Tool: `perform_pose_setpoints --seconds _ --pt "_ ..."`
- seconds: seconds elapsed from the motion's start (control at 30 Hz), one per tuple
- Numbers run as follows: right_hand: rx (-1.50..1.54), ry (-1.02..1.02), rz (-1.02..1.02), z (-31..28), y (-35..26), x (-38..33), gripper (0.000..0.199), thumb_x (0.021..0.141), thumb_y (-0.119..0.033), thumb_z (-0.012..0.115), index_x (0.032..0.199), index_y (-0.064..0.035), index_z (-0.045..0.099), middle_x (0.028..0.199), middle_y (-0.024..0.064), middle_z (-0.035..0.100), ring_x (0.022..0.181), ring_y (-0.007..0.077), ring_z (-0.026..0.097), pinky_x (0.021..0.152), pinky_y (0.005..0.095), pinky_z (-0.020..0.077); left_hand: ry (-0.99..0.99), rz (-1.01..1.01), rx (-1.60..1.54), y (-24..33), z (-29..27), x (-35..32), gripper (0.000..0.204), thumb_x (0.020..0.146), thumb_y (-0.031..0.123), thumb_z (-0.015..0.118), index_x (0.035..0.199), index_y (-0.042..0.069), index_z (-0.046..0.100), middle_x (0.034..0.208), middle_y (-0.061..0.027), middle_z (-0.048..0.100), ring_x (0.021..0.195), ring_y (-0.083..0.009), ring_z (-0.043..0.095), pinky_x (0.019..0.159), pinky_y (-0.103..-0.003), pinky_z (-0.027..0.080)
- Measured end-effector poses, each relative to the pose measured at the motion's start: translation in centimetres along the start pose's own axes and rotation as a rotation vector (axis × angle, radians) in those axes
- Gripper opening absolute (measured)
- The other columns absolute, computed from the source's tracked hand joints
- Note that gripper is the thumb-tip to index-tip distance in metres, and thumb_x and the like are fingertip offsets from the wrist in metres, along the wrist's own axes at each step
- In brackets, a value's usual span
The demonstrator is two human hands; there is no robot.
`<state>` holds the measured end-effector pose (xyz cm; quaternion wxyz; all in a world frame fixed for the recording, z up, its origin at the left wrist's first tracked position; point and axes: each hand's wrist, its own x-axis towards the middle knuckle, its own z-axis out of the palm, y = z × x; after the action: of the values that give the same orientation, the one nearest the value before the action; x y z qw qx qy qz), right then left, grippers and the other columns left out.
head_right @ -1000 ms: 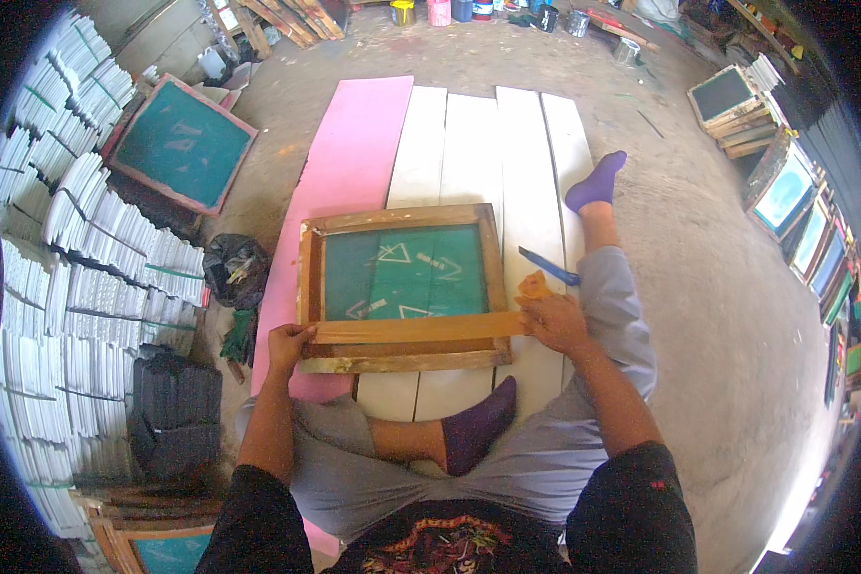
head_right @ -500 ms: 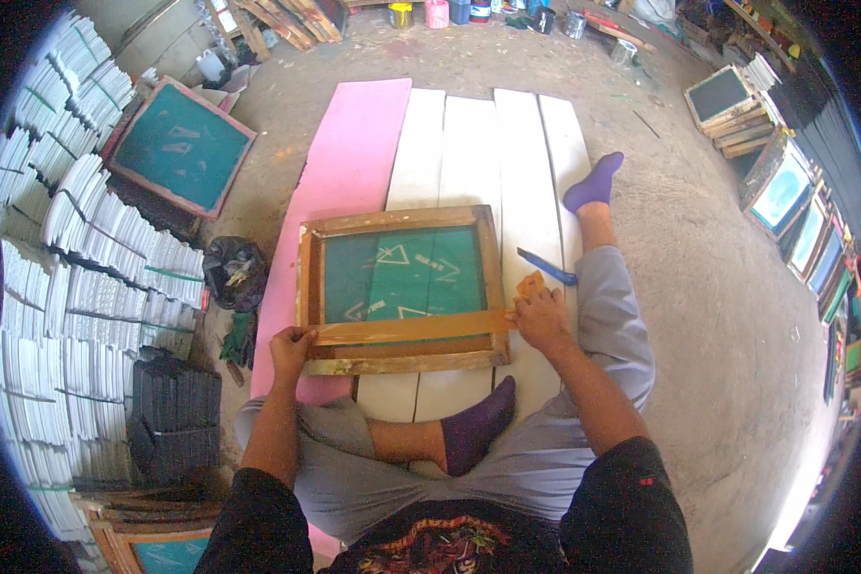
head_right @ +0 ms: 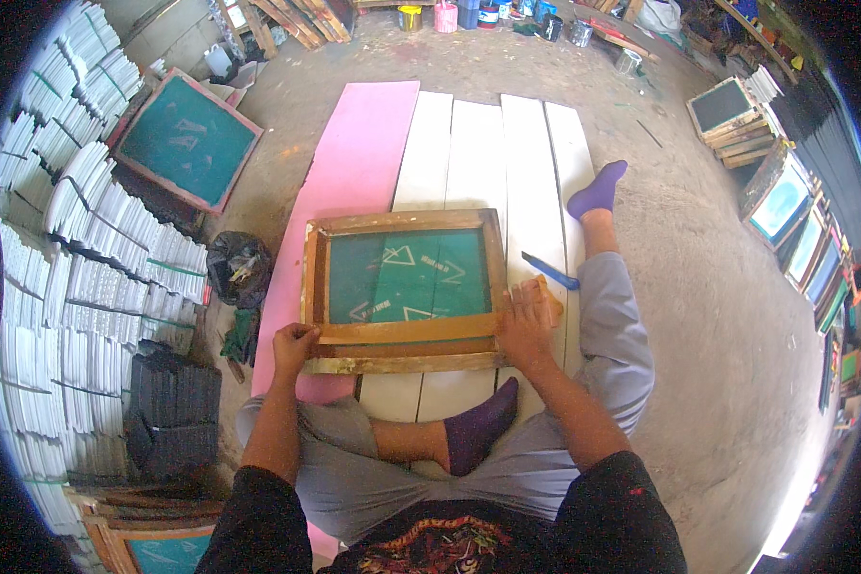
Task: The person sits cross-legged on the floor and applies masking tape to the wooden frame of a small green chalkboard. They repeatedly tear strips of tape and press them along the edges of the frame, smoothing them down with their fingers.
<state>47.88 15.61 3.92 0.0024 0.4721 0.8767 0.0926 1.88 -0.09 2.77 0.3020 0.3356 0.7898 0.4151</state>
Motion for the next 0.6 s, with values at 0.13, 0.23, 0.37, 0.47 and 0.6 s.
perform_pose_setpoints --seconds 0.13,0.23,0.37,0.47,0.6 --pt "0.172 -0.120 0.032 -0.3 -2.4 0.0 0.091 0.096 -0.061 0.050 0.159 0.0006 0.025 0.166 0.0199 0.025 0.158 0.0284 0.012 0.125 0.0577 0.0028 0.007 -0.026 0.002 -1.7 -0.5 0.7 0.020 0.086 0.013 0.082 0.090 -0.005 0.075 0.073 -0.0073 0.071 0.058 -0.0115 0.064 0.050 -0.028 0.053" --pt "0.204 -0.208 0.042 -0.1 -2.5 -0.3 0.094 0.097 -0.064 0.046 0.161 0.0010 0.020 0.167 0.0188 0.022 0.158 0.0266 0.010 0.126 0.0555 -0.0001 -0.015 -0.065 -0.063 -1.6 -0.2 0.6 0.020 0.086 0.013 0.082 0.091 -0.005 0.075 0.073 -0.0076 0.071 0.059 -0.0120 0.065 0.050 -0.028 0.054" --pt "0.234 -0.256 0.042 -1.0 -1.9 0.1 0.092 0.098 -0.064 0.045 0.161 -0.0001 0.020 0.168 0.0169 0.023 0.158 0.0272 0.009 0.126 0.0554 0.0003 -0.021 0.001 0.091 0.1 -0.4 0.2 0.021 0.086 0.012 0.081 0.095 -0.006 0.075 0.076 -0.0089 0.072 0.061 -0.0140 0.067 0.051 -0.030 0.058" --pt "0.179 -0.181 0.060 -1.9 -1.9 0.3 0.082 0.099 -0.057 0.048 0.157 -0.0028 0.030 0.163 0.0178 0.031 0.156 0.0304 0.017 0.124 0.0568 0.0082 -0.042 -0.085 -0.032 0.9 -0.4 -0.1 0.021 0.087 0.011 0.081 0.096 -0.007 0.074 0.081 -0.0102 0.072 0.061 -0.0150 0.067 0.052 -0.031 0.060" --pt "0.293 0.098 0.130 -0.6 0.9 2.2 0.057 0.096 -0.041 0.060 0.139 -0.0055 0.053 0.141 0.0181 0.055 0.140 0.0358 0.043 0.116 0.0543 0.0294 -0.061 -0.104 -0.174 0.4 -0.4 0.1 0.020 0.087 0.010 0.080 0.096 -0.007 0.074 0.083 -0.0101 0.073 0.060 -0.0155 0.067 0.051 -0.031 0.059"
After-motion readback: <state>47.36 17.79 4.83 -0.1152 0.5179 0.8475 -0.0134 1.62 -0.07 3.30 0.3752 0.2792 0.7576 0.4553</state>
